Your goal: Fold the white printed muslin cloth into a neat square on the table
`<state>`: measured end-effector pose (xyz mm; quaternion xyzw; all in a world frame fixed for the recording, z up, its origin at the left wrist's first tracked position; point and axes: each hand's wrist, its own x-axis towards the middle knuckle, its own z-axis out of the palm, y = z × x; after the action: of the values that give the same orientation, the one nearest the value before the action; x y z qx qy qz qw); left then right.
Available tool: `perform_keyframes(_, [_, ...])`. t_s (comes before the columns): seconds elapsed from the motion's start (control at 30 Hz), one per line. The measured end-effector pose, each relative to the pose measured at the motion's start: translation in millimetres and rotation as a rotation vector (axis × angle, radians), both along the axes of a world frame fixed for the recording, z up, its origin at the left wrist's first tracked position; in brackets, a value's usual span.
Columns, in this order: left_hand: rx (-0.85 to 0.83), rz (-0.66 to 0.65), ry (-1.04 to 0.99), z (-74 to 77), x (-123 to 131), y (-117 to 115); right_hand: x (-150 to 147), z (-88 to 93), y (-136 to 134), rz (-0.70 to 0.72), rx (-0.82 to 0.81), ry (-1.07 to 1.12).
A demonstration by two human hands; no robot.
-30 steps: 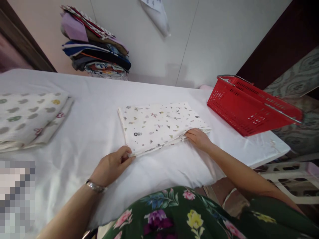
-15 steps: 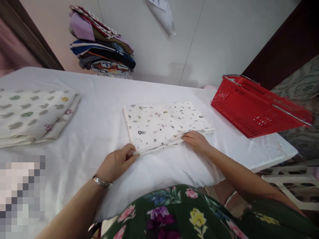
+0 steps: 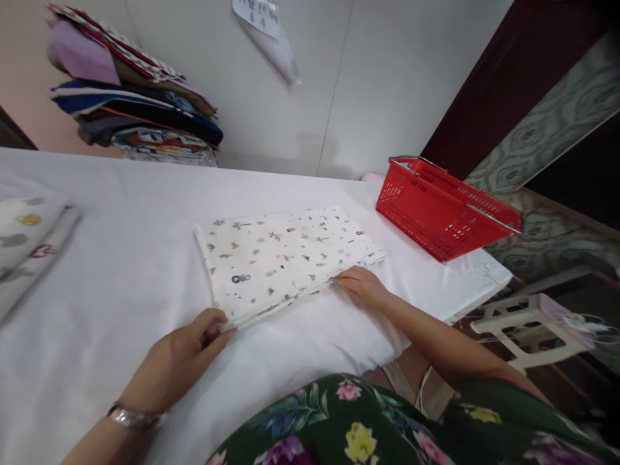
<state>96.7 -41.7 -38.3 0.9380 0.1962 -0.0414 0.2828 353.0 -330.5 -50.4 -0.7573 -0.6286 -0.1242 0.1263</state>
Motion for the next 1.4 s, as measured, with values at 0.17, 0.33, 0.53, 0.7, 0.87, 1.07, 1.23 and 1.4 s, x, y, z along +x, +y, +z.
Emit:
perform_keyframes(0.17, [0.009,0.005,0.005,-2.5,1,2,35,3.8,-39,-0.270,0.166,0.117])
perform_keyframes(0.33, [0.001,0.004,-0.014,-7.2,1,4,84,3.6,-76,-0.885,0.271,0.445])
perform_keyframes(0.53, [0.003,0.017,0.001,-8.8,1,5,115,1.5,-79,-1.044,0.140,0.637])
perform_keyframes(0.7, [-0.008,0.040,0.019,-8.7,1,4,124,8.8,-67,-1.054,0.095,0.678])
perform_keyframes(0.87, [0.007,0.036,0.050,-10.7,1,6,123,19.6,-64,-1.048,0.095,0.630])
perform_keyframes(1.07, [0.002,0.021,0.061,-14.6,1,7,119,26.8,-67,-1.048,-0.002,0.564])
perform_keyframes(1.23, [0.004,0.031,0.079,-11.0,3,6,124,32.5,-59,-1.030,0.087,0.552])
perform_keyframes(1.4, [-0.013,0.019,0.056,-13.7,0,7,126,17.4,-63,-1.066,0.014,0.666])
